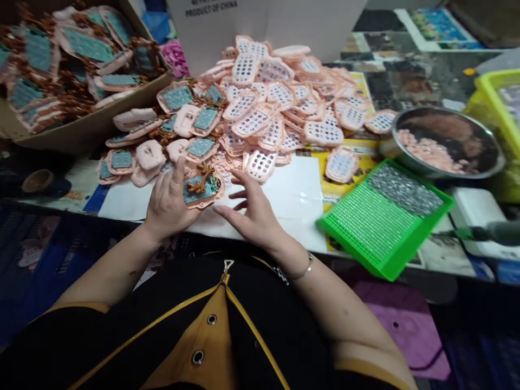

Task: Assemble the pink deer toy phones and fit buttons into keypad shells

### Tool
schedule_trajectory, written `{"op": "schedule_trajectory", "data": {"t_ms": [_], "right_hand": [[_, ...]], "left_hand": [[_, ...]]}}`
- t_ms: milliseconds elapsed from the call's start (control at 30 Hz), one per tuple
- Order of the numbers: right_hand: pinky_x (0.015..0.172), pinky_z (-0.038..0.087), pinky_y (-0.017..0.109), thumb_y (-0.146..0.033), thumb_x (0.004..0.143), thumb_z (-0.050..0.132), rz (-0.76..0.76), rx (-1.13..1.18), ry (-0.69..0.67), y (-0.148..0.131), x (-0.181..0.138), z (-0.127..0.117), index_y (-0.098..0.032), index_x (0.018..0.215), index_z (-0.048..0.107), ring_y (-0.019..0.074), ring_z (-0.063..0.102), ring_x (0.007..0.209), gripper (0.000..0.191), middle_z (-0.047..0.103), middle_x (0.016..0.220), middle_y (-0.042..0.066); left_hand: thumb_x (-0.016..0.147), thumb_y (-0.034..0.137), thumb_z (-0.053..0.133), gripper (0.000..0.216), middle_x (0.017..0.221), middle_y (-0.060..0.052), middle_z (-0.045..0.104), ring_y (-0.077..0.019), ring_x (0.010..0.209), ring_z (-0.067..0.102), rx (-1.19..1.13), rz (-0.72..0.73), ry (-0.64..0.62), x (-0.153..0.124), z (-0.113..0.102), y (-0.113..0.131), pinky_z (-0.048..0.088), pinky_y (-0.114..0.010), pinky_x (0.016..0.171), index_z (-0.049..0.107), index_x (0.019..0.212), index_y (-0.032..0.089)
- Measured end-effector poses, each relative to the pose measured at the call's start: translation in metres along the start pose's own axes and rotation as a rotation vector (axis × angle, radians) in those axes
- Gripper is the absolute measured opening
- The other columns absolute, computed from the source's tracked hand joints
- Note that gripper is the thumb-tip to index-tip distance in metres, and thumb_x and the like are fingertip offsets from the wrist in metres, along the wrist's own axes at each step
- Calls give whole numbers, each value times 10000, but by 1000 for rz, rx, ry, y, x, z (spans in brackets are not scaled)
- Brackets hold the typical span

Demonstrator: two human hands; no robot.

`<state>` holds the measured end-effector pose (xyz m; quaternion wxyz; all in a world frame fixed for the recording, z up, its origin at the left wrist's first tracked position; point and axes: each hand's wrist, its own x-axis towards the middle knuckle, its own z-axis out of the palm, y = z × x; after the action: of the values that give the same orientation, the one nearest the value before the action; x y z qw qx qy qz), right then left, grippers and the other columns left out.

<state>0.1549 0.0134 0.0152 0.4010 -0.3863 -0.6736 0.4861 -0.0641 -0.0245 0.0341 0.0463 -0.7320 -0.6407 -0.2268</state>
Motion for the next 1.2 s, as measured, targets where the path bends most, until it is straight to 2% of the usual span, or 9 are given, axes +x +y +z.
{"op": "schedule_trajectory", "data": {"t_ms": [100,200,267,433,500,633,767,900,1200], "right_hand": [[950,612,443,-600,737,812,-69,-73,-89,4,-3,-2,-236,1561,317,318,600,1318,1027,440,1590,199],[1182,451,501,-537,839,744,-97,-137,-109,13,-14,-10,-206,1547,336,312,470,1467,882,470,1577,189],[1207,417,513,-487,876,714,-111,-164,-100,19,-23,-15,-197,1536,355,305,492,1452,805,491,1560,192],[1145,481,513,-408,912,670,-161,-168,-215,29,-38,-23,-240,1544,374,296,560,1381,718,578,1479,159],[1126,500,496,-434,913,672,-165,-126,-278,33,-41,-24,-240,1548,375,295,576,1362,727,576,1478,162],[1039,565,469,-472,907,682,-186,-187,-328,35,-43,-27,-229,1556,369,282,629,1266,761,591,1416,175],[1047,544,515,-362,950,634,-376,-547,-197,23,-44,-28,-258,1504,468,306,566,1323,587,536,1454,187],[1029,534,460,-151,983,500,-603,-818,-295,5,-45,-24,-173,1379,588,292,593,1274,406,602,1426,187],[948,552,436,-134,1003,432,-728,-1107,-353,-17,-43,-20,-143,1298,595,260,672,1038,337,715,1171,179]], "left_hand": [[819,635,663,940,1385,-229,619,-355,1181,591,-84,85,-51,-6,17,23,400,-430,1069,407,1538,87],[803,525,721,934,1390,-229,610,-366,1214,580,-236,111,-113,-9,24,37,398,-476,1087,379,1560,99],[746,497,786,1021,1424,-208,589,-371,1283,551,-420,77,-230,-9,21,41,384,-502,1121,334,1589,142],[642,426,880,1231,1465,-181,552,-327,1313,574,-1092,-305,-591,-15,12,40,441,-436,1100,192,1636,190],[617,358,897,1130,1388,-168,619,-297,1230,632,-1310,-466,-684,-19,14,41,485,-394,1039,333,1578,169],[580,237,915,654,1097,-118,750,-228,957,716,-1583,-690,-865,-24,21,45,530,-353,925,668,1175,125],[599,143,888,508,954,-61,761,-186,854,715,-1726,-797,-801,-22,25,50,534,-339,896,680,1063,145],[569,95,864,627,1006,-53,755,-214,946,714,-1738,-742,-733,-20,27,51,519,-316,884,673,1162,173],[595,138,786,648,1223,-93,726,-281,1177,654,-1527,-695,-650,-20,29,59,485,-339,980,644,1227,163]]}}
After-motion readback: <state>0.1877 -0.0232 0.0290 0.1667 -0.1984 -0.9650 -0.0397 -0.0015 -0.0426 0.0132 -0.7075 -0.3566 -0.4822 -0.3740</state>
